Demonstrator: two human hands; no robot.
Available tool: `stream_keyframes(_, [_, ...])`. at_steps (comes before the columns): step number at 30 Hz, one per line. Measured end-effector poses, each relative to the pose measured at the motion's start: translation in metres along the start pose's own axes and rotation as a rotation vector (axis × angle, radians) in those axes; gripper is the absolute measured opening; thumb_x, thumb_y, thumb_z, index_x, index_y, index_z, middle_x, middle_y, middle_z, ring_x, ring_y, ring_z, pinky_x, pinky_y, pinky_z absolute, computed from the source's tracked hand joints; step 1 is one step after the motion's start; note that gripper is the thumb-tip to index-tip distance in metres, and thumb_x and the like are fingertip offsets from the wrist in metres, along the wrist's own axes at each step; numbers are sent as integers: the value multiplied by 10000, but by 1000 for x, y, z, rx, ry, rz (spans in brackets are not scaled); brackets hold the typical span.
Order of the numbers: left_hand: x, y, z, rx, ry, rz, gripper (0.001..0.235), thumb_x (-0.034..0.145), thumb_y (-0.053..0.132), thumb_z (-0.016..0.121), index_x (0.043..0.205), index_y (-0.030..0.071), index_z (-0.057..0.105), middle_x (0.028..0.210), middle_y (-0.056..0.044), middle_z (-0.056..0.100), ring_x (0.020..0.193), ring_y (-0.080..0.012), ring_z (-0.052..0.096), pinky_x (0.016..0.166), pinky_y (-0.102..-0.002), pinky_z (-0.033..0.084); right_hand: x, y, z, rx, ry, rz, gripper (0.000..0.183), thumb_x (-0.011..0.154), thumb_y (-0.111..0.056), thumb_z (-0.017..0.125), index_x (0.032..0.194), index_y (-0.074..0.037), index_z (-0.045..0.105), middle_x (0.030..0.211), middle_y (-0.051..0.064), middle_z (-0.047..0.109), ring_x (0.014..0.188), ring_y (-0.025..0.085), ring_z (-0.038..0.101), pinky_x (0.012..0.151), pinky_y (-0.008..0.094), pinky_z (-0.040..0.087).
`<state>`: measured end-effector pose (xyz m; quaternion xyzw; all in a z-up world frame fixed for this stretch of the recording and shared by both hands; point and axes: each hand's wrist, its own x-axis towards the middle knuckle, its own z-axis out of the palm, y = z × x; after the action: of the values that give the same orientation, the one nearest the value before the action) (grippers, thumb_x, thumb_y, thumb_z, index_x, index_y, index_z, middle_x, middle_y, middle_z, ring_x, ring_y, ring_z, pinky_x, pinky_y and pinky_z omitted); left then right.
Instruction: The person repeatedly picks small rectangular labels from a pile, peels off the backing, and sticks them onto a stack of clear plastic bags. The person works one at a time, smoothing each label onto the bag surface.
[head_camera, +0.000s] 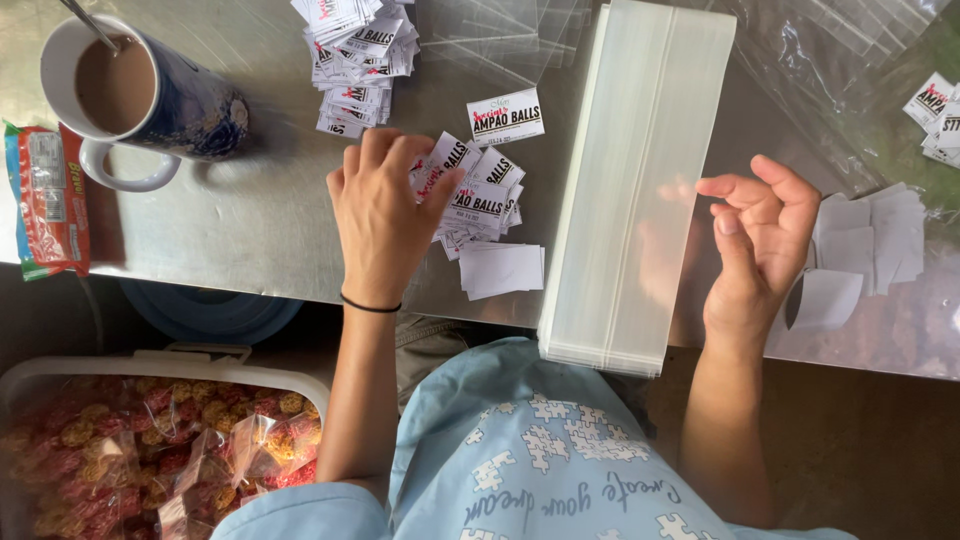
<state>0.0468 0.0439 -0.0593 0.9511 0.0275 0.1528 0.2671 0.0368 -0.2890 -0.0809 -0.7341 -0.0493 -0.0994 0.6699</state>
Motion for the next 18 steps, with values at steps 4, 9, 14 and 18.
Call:
stream_keyframes(4, [10, 7, -2, -11, 92, 159, 246, 858, 166, 808, 1061, 122, 677, 1174, -71, 652, 1069, -275, 607, 992, -459, 396, 1, -9, 9, -46, -16, -114, 296, 1141, -134, 654, 1375, -28, 506, 1138, 100, 692, 1023, 138, 618, 922, 265, 437])
stream_keyframes(9, [10, 33, -8, -432, -61, 179, 146, 954, 60, 764, 1071, 115, 696, 1008, -5, 735, 944, -199, 678, 1004, -385, 452, -5, -33, 30, -51, -77, -103, 98, 1065, 8, 681, 1153, 22, 638, 992, 84, 688, 878, 127, 663, 822, 262, 527])
stream_keyframes(14, [-10, 77, -11, -702, -237, 256, 188, 896, 49, 775, 1072, 100, 732, 985, -17, 751, 803, -182, 639, 860, -315, 434, -2, -53, 48, -272, -199, -179, 101, 962, 42, 720, 1059, 38, 693, 964, 77, 685, 857, 134, 651, 758, 252, 514])
stream_keyframes(18, [-13, 91, -11, -678, -214, 254, 147, 893, 101, 819, 1014, 114, 736, 862, 20, 730, 717, -149, 639, 807, -320, 399, 3, -56, 44, -134, -296, -139, 61, 954, 41, 700, 998, 10, 673, 970, 73, 697, 830, 126, 637, 762, 251, 494])
